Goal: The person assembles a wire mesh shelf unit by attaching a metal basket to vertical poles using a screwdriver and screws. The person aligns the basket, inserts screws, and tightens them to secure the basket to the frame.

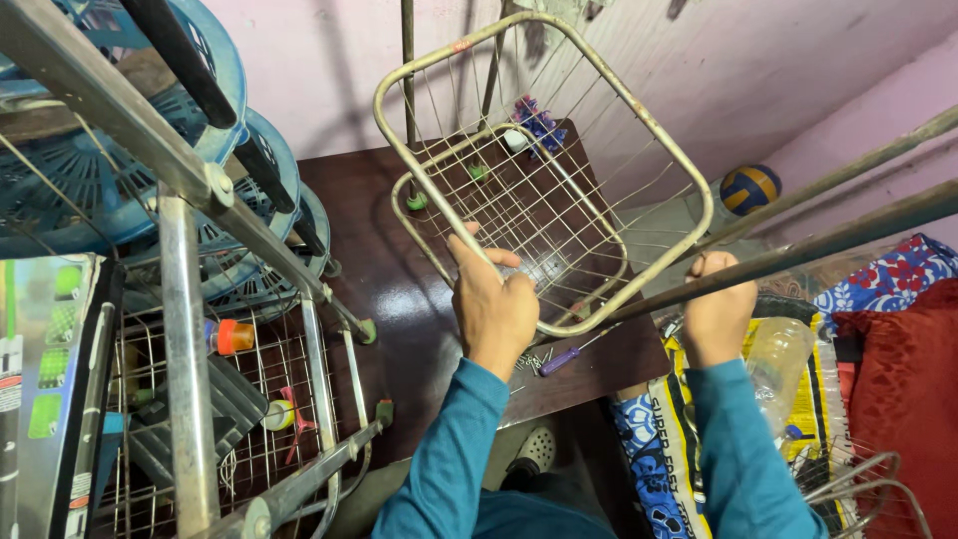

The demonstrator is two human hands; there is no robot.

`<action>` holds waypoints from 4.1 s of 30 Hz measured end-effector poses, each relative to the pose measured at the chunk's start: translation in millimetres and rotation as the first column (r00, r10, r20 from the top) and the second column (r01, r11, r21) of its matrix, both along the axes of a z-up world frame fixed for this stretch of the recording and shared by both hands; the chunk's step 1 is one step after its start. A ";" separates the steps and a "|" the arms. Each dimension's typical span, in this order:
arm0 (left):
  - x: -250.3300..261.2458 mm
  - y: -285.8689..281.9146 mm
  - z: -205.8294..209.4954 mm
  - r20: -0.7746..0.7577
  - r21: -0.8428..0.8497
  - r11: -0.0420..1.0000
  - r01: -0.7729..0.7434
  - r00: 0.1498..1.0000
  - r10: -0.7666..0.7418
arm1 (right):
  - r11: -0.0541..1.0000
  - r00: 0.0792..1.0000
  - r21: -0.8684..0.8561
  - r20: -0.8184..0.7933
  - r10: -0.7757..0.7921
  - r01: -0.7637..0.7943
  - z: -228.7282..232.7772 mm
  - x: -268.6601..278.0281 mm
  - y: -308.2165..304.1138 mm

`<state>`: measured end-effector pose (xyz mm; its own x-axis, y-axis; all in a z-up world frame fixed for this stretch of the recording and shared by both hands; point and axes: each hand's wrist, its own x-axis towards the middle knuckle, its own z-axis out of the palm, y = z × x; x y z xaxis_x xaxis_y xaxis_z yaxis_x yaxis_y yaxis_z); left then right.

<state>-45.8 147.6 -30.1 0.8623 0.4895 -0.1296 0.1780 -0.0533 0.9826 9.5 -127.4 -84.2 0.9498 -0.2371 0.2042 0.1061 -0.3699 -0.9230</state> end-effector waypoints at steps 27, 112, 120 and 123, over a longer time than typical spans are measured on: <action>5.3 4.1 -16.4 0.085 -0.158 0.987 0.031 0.996 -0.018 | 0.805 0.920 0.592 -0.289 0.266 -0.047 11.9 20.0 -10.0; 150.2 -108.3 -53.5 0.136 0.024 0.529 0.849 0.521 -0.843 | 0.957 0.997 0.279 0.042 0.070 -0.079 -2.2 22.2 24.9; 162.6 -155.9 -87.0 0.287 -0.572 0.526 0.629 0.754 -0.590 | 0.904 0.988 0.406 -0.009 0.153 -0.136 -7.5 49.4 7.2; 159.9 -166.6 -81.1 0.270 -0.577 0.605 0.548 0.828 -0.492 | 0.874 0.974 0.452 -0.048 0.222 -0.177 -8.7 64.1 -4.7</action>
<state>114.1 -18.9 -111.2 0.9664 -0.2089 -0.1495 0.2364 0.4953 0.8359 73.6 -132.1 -92.8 0.9960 -0.0844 0.0290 0.0373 0.0985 -0.9944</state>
